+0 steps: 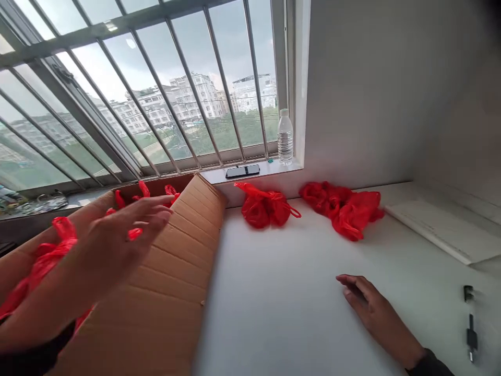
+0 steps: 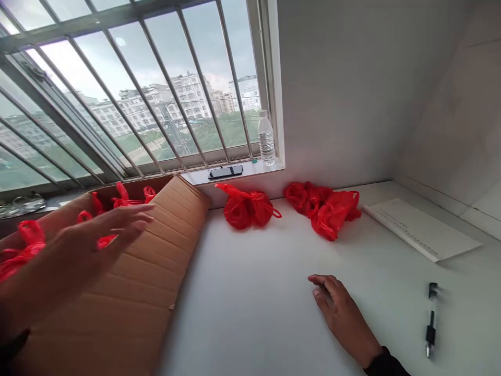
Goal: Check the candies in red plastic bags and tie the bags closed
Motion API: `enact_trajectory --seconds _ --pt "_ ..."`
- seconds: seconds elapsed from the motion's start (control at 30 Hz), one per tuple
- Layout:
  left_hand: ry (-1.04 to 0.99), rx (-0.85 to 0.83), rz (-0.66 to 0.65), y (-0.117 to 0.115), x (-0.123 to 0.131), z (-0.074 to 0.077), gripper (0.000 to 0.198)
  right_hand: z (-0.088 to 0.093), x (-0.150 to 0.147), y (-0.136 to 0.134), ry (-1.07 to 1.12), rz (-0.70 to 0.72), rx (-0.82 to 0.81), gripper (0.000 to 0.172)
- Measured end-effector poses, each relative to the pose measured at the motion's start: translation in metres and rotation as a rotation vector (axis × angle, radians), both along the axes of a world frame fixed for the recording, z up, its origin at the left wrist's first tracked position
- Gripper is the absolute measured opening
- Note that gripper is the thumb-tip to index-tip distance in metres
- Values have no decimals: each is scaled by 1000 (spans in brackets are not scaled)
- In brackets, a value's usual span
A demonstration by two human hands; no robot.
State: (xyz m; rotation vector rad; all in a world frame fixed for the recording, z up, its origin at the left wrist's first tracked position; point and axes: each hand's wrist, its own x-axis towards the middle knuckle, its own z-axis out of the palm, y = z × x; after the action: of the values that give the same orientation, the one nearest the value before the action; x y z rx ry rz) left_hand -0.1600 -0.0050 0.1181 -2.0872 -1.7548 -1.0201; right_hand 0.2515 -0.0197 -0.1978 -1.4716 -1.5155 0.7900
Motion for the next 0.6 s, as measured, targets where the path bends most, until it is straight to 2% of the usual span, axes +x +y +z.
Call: enact_trajectory --seconds 0.07,0.17,0.3,0.43,0.6 --pt "101 -131 -60 10 36 -28 55 3 -2 1 8 25 -16 35" --pt "94 -286 -224 38 83 -76 48 5 -2 4 38 53 -38 34" --pt "48 -365 -289 89 122 -133 32 5 -1 7 69 80 -34 32" --pt "-56 -391 -257 139 145 -170 26 3 1 7 78 78 -37 31" --pt "-209 -353 -207 186 176 -197 30 2 2 8 46 80 -11 30"
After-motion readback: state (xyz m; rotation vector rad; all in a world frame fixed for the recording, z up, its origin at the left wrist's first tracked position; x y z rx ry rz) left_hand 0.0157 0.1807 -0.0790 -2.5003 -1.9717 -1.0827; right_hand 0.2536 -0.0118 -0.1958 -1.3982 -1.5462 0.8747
